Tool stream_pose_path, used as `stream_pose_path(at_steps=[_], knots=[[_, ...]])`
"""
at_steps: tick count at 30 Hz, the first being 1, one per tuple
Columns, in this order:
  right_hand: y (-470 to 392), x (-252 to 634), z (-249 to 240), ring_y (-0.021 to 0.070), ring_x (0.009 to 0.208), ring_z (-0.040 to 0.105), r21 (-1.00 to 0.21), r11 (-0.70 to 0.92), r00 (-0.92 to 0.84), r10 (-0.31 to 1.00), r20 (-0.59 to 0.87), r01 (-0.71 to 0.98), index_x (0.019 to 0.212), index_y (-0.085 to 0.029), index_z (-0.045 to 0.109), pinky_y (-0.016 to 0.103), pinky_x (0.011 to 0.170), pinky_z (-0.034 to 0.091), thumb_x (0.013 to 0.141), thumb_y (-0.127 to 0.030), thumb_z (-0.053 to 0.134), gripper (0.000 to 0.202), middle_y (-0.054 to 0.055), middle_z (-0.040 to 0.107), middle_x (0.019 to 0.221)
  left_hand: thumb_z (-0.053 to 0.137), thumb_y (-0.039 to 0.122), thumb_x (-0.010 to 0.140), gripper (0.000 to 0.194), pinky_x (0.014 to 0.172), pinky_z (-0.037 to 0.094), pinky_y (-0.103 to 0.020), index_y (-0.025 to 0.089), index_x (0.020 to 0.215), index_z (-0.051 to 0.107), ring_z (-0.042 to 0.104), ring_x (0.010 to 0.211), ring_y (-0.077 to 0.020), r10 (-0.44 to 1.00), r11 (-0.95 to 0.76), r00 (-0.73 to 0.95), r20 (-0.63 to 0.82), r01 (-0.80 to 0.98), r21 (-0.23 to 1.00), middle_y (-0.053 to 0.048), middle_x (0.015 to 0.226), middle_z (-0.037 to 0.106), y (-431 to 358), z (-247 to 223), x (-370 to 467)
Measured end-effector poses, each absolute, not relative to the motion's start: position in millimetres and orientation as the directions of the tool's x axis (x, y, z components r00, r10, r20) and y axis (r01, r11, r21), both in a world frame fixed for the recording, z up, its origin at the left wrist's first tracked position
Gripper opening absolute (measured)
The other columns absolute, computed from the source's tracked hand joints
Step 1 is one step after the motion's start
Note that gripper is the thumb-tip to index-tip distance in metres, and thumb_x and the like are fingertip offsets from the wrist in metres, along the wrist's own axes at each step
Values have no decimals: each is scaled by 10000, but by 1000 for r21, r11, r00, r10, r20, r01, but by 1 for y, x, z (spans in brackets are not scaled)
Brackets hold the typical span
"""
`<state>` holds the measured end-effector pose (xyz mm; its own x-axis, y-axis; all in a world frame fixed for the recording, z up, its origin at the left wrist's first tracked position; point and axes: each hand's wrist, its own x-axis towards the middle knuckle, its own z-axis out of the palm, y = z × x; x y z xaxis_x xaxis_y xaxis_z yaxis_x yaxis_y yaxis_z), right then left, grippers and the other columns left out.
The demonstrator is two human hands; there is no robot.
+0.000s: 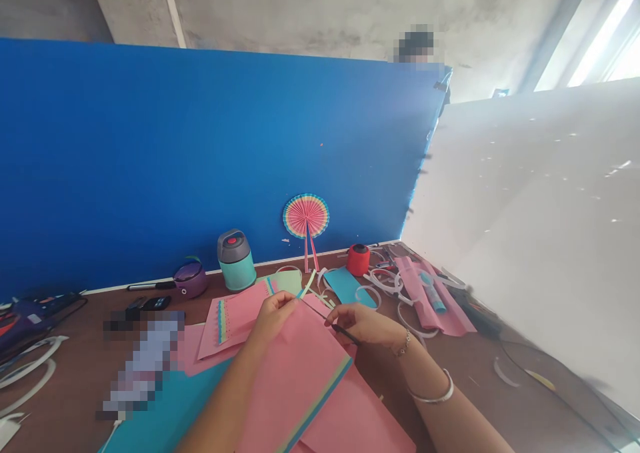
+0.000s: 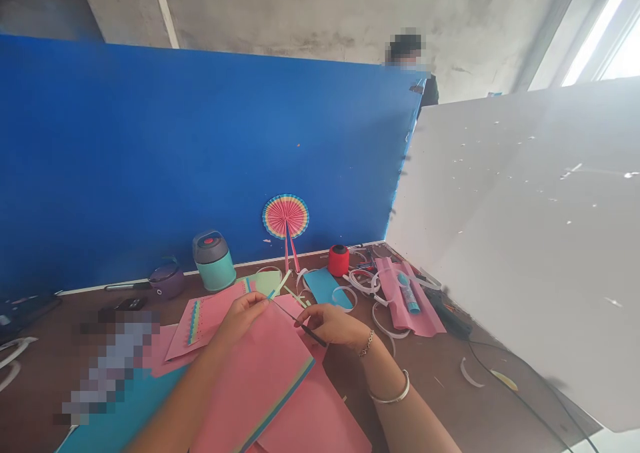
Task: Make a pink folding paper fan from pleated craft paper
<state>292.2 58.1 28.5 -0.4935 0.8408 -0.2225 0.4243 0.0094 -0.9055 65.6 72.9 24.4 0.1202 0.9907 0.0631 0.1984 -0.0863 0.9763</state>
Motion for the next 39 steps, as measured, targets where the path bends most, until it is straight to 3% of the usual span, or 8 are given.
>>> stream_pose_path(at_steps=[9, 17, 39], knots=[[59, 283, 18, 56, 476, 416, -929, 15, -493, 851, -182, 369, 935, -170, 640, 165, 445, 316, 672, -215, 640, 267, -49, 531, 586, 572, 372, 663, 191, 690, 421, -286, 185, 668, 607, 532, 706, -173, 991, -82, 122, 60, 185, 979, 7, 663, 585, 76, 20, 67], [58, 279, 20, 46, 471, 352, -960, -15, -547, 819, -172, 280, 891, -157, 614, 163, 447, 294, 649, -164, 589, 244, -69, 464, 545, 580, 375, 648, 195, 663, 396, -273, 182, 625, 580, 495, 660, -156, 990, -67, 131, 47, 146, 987, 24, 614, 535, 75, 20, 70], [60, 279, 12, 42, 471, 391, -965, 8, -556, 818, -143, 261, 878, -159, 631, 164, 439, 295, 662, -166, 588, 221, -39, 553, 629, 591, 365, 645, 186, 620, 337, -250, 187, 604, 560, 426, 610, -128, 992, -1, 129, -12, 100, 995, 50, 591, 464, 69, 26, 72]])
